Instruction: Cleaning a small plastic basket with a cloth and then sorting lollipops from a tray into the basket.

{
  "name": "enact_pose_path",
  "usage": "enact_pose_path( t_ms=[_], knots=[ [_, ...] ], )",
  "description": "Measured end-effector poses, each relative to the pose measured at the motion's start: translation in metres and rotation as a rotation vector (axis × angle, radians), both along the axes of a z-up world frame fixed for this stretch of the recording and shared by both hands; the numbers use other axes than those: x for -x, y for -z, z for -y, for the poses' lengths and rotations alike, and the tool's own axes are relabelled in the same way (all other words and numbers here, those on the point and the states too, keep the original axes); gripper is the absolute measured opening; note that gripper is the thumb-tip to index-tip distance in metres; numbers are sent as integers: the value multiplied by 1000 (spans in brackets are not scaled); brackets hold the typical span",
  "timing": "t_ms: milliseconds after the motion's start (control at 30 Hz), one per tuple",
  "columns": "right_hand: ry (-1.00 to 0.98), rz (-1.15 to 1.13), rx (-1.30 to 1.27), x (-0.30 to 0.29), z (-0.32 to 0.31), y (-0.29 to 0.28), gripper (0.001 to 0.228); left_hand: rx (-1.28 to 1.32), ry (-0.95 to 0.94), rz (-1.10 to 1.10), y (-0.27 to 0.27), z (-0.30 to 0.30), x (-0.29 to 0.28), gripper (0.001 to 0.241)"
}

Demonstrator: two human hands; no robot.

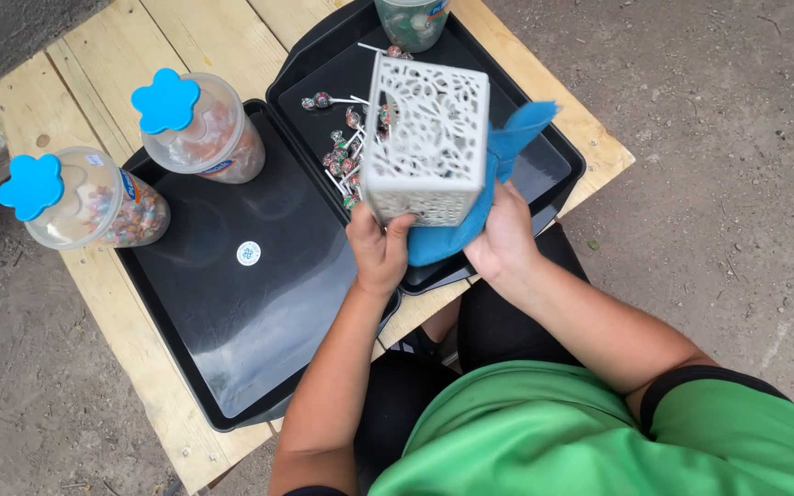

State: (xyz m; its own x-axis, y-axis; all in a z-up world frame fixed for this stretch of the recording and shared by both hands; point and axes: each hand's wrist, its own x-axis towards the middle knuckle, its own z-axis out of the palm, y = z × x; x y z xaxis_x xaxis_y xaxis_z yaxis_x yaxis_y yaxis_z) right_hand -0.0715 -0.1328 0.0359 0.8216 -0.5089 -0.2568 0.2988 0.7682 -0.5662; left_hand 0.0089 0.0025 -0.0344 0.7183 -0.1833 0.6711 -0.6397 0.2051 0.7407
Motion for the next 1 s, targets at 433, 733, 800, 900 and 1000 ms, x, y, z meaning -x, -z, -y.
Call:
enact_pose_path(
  t_ms=[433, 733, 800, 900, 1000],
  knots=[
    [56, 362, 565, 17, -40, -3, 71, -368, -390, 523, -70, 22, 23, 26],
    [360, -10, 1140, -4, 36, -57, 55, -278, -12, 824, -95, 5, 39, 17],
    [291, -19, 1126, -3, 52, -70, 48, -153, -412, 527, -65, -1, 31, 25],
    [187, -7, 1146, -2, 55, -67, 56, 113, 141, -213, -88, 9, 19, 104],
    [169, -24, 1169, -7, 49, -60, 52, 92, 653, -458, -81, 7, 9, 113]
  ],
)
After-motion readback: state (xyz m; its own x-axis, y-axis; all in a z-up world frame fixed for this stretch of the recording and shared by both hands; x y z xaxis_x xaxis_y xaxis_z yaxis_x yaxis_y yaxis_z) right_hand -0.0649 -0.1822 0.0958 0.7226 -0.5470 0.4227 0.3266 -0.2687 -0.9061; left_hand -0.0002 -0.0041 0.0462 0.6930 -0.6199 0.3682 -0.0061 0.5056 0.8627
